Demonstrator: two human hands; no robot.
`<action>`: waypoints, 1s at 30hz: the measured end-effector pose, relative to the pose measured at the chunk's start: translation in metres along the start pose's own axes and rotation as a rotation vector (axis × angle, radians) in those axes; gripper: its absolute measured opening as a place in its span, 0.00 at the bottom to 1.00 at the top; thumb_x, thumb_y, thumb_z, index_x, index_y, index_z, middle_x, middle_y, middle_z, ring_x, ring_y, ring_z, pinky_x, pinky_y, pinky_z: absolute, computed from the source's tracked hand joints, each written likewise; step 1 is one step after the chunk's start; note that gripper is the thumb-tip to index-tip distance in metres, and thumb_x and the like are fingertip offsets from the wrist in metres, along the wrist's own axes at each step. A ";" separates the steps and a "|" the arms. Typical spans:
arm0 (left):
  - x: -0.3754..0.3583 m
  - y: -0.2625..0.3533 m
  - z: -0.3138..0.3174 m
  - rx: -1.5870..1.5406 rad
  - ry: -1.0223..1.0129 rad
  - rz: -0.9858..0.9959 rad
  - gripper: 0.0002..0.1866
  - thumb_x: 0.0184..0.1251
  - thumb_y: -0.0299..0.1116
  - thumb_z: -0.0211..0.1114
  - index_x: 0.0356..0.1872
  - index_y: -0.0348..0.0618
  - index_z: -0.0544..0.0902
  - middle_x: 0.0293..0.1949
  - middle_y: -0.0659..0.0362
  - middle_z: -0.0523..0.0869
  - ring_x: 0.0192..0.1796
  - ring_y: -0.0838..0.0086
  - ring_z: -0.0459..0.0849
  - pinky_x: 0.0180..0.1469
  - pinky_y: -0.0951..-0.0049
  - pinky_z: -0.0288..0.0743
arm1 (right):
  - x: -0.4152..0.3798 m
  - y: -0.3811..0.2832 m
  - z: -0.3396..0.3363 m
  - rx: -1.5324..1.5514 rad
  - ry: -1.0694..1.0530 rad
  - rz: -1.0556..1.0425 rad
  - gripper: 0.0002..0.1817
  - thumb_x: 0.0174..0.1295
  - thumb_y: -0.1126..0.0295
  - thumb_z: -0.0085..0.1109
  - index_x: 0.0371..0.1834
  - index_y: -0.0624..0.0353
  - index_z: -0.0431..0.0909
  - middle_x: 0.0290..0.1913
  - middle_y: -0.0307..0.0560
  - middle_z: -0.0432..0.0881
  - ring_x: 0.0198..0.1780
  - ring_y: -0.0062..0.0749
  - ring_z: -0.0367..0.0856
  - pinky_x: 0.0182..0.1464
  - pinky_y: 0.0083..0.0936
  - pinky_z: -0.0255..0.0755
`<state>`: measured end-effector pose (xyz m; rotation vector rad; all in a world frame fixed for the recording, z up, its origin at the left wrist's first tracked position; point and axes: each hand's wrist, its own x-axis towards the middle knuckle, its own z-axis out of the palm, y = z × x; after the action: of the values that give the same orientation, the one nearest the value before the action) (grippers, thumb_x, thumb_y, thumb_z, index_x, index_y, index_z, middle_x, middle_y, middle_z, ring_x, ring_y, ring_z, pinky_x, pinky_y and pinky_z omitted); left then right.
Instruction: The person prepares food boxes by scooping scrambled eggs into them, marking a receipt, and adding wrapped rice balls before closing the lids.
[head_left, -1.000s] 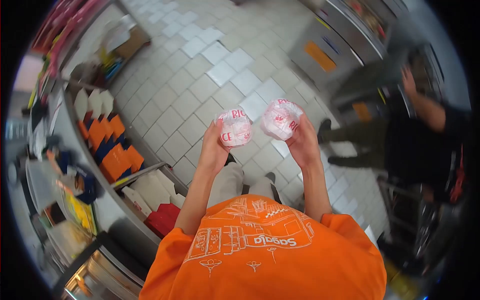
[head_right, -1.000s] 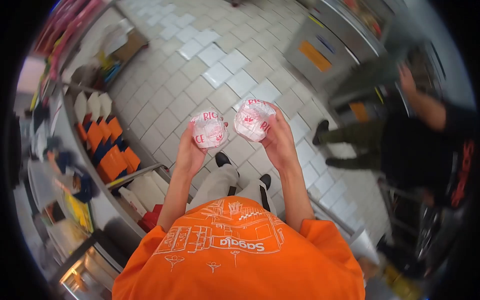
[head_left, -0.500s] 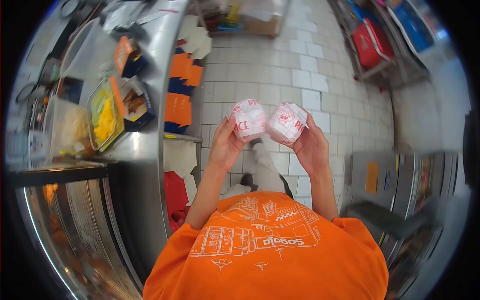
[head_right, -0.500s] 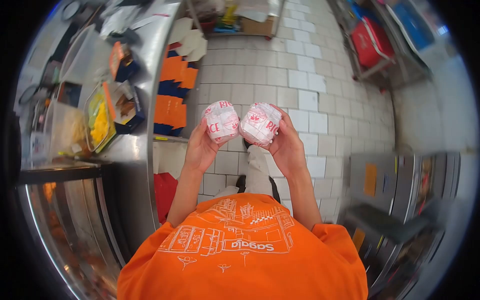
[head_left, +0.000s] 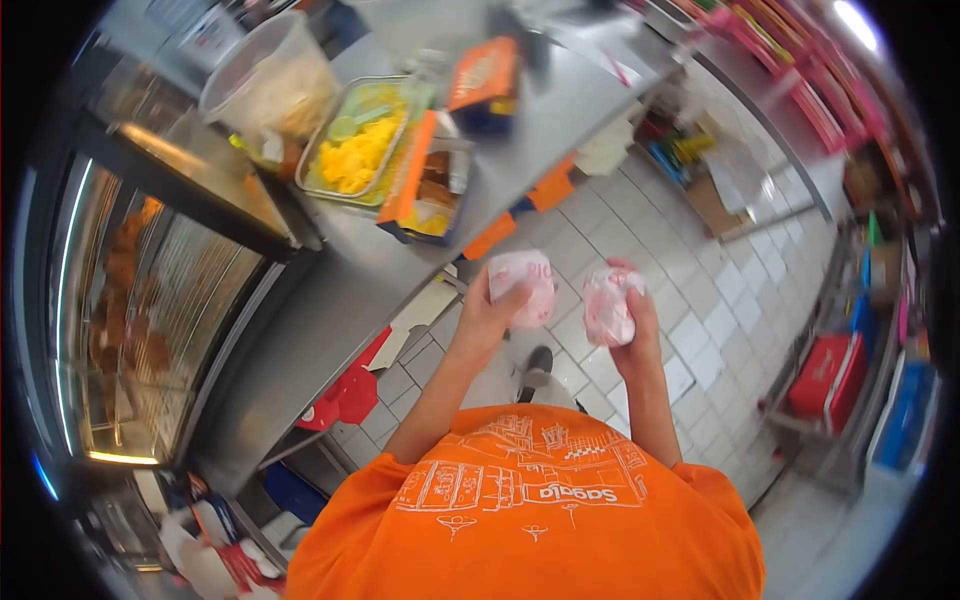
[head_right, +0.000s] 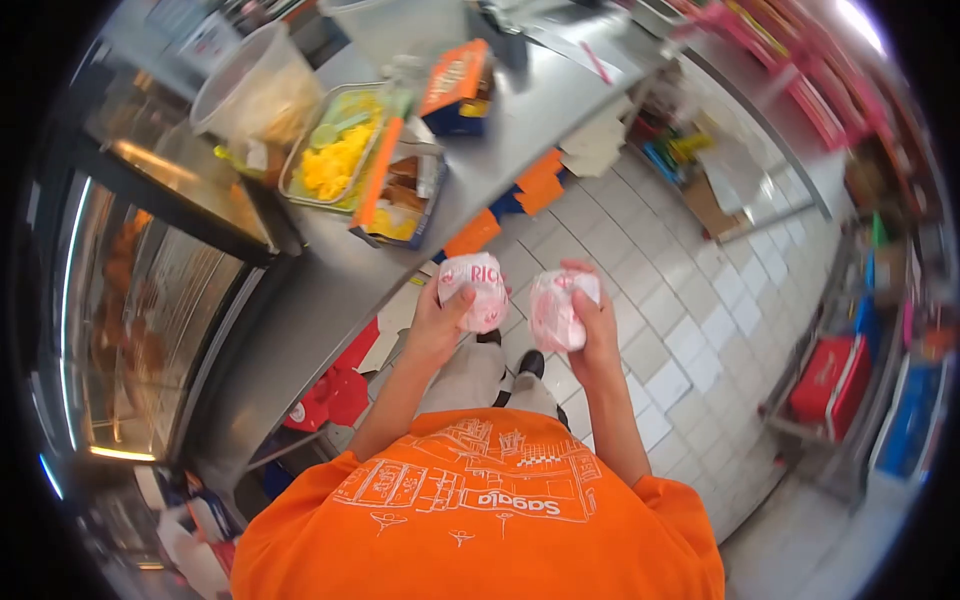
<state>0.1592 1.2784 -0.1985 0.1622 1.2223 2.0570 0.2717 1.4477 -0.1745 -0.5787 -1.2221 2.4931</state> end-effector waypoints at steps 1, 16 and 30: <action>0.002 0.004 -0.004 -0.041 0.078 0.019 0.21 0.63 0.27 0.66 0.55 0.38 0.72 0.46 0.58 0.82 0.47 0.75 0.82 0.49 0.73 0.77 | 0.019 0.009 0.001 -0.055 -0.102 0.059 0.30 0.60 0.57 0.63 0.61 0.57 0.65 0.53 0.45 0.75 0.53 0.31 0.76 0.54 0.30 0.74; 0.032 0.093 -0.108 -0.161 0.514 0.404 0.34 0.68 0.36 0.63 0.70 0.38 0.60 0.52 0.53 0.80 0.50 0.71 0.83 0.51 0.71 0.80 | 0.254 0.046 0.156 -1.062 -0.764 -0.121 0.28 0.57 0.71 0.64 0.59 0.67 0.65 0.51 0.52 0.79 0.51 0.33 0.79 0.52 0.28 0.73; 0.047 0.042 -0.087 -0.507 0.665 0.331 0.29 0.72 0.52 0.52 0.59 0.34 0.70 0.46 0.47 0.84 0.45 0.61 0.87 0.44 0.64 0.83 | 0.254 0.046 0.138 -0.422 -0.589 0.863 0.23 0.64 0.62 0.52 0.60 0.62 0.67 0.56 0.49 0.75 0.54 0.34 0.78 0.54 0.30 0.75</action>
<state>0.0643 1.2340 -0.2234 -0.6438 1.0231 2.7644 -0.0199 1.4377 -0.1910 -0.5655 -2.1067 3.2743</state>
